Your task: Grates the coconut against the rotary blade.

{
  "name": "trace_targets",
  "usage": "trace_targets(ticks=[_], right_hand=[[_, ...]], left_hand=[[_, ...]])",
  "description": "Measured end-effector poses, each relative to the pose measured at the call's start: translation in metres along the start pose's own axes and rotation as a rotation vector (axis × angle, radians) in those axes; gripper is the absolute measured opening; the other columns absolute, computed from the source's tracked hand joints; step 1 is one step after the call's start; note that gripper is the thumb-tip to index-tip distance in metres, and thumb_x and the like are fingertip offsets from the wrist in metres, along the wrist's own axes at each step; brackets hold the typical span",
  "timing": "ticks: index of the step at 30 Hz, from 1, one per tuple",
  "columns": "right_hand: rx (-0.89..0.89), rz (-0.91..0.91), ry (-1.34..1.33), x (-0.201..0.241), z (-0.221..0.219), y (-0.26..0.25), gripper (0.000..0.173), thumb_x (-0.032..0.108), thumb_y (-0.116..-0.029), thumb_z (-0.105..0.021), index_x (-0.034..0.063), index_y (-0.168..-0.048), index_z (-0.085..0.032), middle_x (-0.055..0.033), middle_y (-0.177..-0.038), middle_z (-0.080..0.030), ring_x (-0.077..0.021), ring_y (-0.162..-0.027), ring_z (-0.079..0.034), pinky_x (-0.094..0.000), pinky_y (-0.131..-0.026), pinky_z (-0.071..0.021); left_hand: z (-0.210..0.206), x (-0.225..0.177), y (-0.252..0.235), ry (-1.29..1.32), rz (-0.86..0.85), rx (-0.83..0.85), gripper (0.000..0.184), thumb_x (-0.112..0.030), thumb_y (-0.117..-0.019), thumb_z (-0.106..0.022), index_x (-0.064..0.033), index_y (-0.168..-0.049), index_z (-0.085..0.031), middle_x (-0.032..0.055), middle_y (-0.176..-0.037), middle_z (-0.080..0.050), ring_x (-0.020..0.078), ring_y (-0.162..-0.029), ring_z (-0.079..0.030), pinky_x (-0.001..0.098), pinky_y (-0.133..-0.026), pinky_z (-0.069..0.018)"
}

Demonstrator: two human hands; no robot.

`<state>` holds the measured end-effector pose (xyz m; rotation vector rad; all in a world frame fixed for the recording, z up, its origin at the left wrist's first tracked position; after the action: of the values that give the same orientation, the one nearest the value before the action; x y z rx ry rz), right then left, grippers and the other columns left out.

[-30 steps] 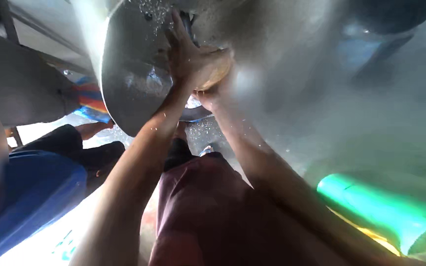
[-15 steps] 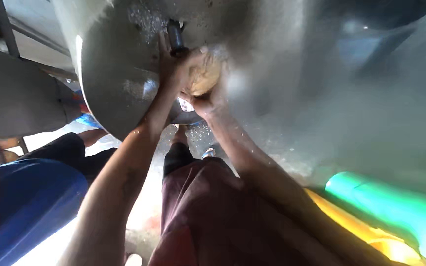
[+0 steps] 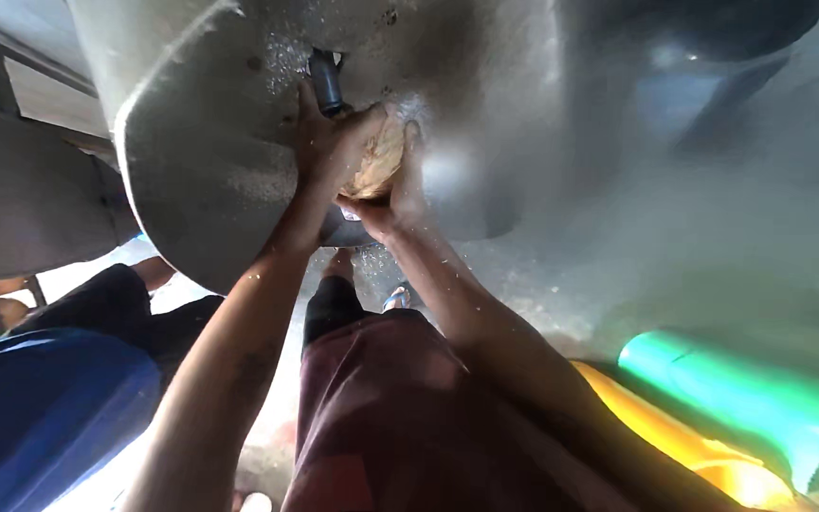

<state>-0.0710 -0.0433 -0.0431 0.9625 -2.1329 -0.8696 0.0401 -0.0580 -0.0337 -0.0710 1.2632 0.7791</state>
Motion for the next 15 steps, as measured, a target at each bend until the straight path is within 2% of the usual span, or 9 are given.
trace_targets(ticks=[1,3,5,6,7,8,9,11,15], right_hand=[[0.037,0.012,-0.019,0.001,0.001,0.000,0.071,0.077,-0.0949,-0.035,0.0254,-0.142,-0.047,-0.0141,-0.128,-0.060,-0.0335,-0.110,-0.063,-0.0582,-0.081,-0.0563],[0.098,0.025,-0.079,0.002,-0.002,-0.003,0.074,0.078,-0.0948,-0.031,0.0239,-0.143,-0.047,-0.0155,-0.128,-0.060,-0.0346,-0.110,-0.063,-0.0587,-0.083,-0.0556],[0.069,0.015,-0.111,-0.001,0.002,-0.001,0.069,0.075,-0.0957,-0.035,0.0241,-0.141,-0.047,-0.0154,-0.128,-0.059,-0.0351,-0.110,-0.062,-0.0591,-0.083,-0.0552],[0.049,0.015,-0.102,0.000,0.001,0.000,0.068,0.074,-0.0955,-0.037,0.0245,-0.141,-0.047,-0.0154,-0.127,-0.059,-0.0353,-0.109,-0.062,-0.0592,-0.081,-0.0550],[0.037,0.029,-0.078,0.001,-0.002,-0.001,0.066,0.073,-0.0958,-0.037,0.0248,-0.140,-0.048,-0.0153,-0.125,-0.060,-0.0348,-0.106,-0.062,-0.0584,-0.079,-0.0549],[0.024,0.048,-0.046,0.001,-0.005,-0.002,0.064,0.072,-0.0967,-0.038,0.0246,-0.138,-0.049,-0.0151,-0.122,-0.060,-0.0338,-0.103,-0.063,-0.0569,-0.076,-0.0553],[0.005,0.051,-0.024,0.000,-0.007,-0.002,0.063,0.072,-0.0968,-0.038,0.0250,-0.138,-0.049,-0.0147,-0.121,-0.061,-0.0328,-0.100,-0.064,-0.0553,-0.074,-0.0557],[-0.042,0.043,-0.025,0.000,-0.004,-0.002,0.063,0.072,-0.0953,-0.040,0.0257,-0.137,-0.048,-0.0140,-0.119,-0.060,-0.0326,-0.099,-0.063,-0.0554,-0.073,-0.0554],[-0.089,0.006,0.009,0.000,-0.004,-0.001,0.070,0.074,-0.0931,-0.045,0.0289,-0.147,-0.043,-0.0146,-0.136,-0.056,-0.0370,-0.116,-0.060,-0.0627,-0.084,-0.0541]], left_hand=[[-0.001,0.002,-0.002,0.045,-0.014,0.011,0.115,-0.044,-0.0706,-0.085,-0.0057,-0.158,-0.023,0.0147,-0.129,-0.061,0.0191,-0.112,-0.065,0.0411,-0.096,-0.0565],[0.002,0.003,-0.005,0.197,-0.045,0.063,0.100,-0.036,-0.0812,-0.080,-0.0030,-0.157,-0.024,0.0151,-0.126,-0.062,0.0195,-0.110,-0.065,0.0405,-0.095,-0.0574],[0.002,0.002,0.004,0.188,-0.031,0.099,0.076,-0.037,-0.0874,-0.075,-0.0015,-0.145,-0.042,0.0126,-0.116,-0.066,0.0187,-0.104,-0.068,0.0410,-0.091,-0.0594],[0.002,-0.006,0.008,0.096,-0.049,0.061,0.073,-0.040,-0.0842,-0.077,-0.0017,-0.140,-0.048,0.0129,-0.117,-0.067,0.0186,-0.106,-0.067,0.0407,-0.092,-0.0584],[0.005,-0.014,0.010,-0.005,-0.098,0.005,0.085,-0.041,-0.0781,-0.082,-0.0007,-0.143,-0.045,0.0165,-0.127,-0.062,0.0204,-0.116,-0.063,0.0401,-0.098,-0.0554],[0.007,-0.022,0.010,-0.088,-0.127,0.003,0.116,-0.043,-0.0725,-0.087,0.0008,-0.157,-0.022,0.0233,-0.150,-0.044,0.0253,-0.137,-0.048,0.0398,-0.112,-0.0451],[0.008,-0.024,0.008,-0.137,-0.115,-0.013,0.137,-0.047,-0.0657,-0.092,-0.0003,-0.161,-0.006,0.0263,-0.160,-0.030,0.0289,-0.146,-0.038,0.0403,-0.118,-0.0383],[0.002,-0.022,0.006,-0.166,-0.064,-0.025,0.146,-0.048,-0.0596,-0.095,-0.0035,-0.163,-0.002,0.0245,-0.162,-0.028,0.0283,-0.146,-0.038,0.0395,-0.117,-0.0389],[0.001,-0.014,0.002,-0.114,0.001,-0.005,0.137,-0.047,-0.0639,-0.091,-0.0084,-0.164,-0.005,0.0203,-0.155,-0.041,0.0257,-0.137,-0.050,0.0430,-0.110,-0.0469]])
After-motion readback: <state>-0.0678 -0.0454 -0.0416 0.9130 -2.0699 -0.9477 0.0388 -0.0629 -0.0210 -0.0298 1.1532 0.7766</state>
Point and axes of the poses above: each hand's wrist, its own y-axis away from the middle knuckle, its own z-axis out of the back of the hand, x = y × z, the point moved 3 cm from there along -y, towards the middle knuckle
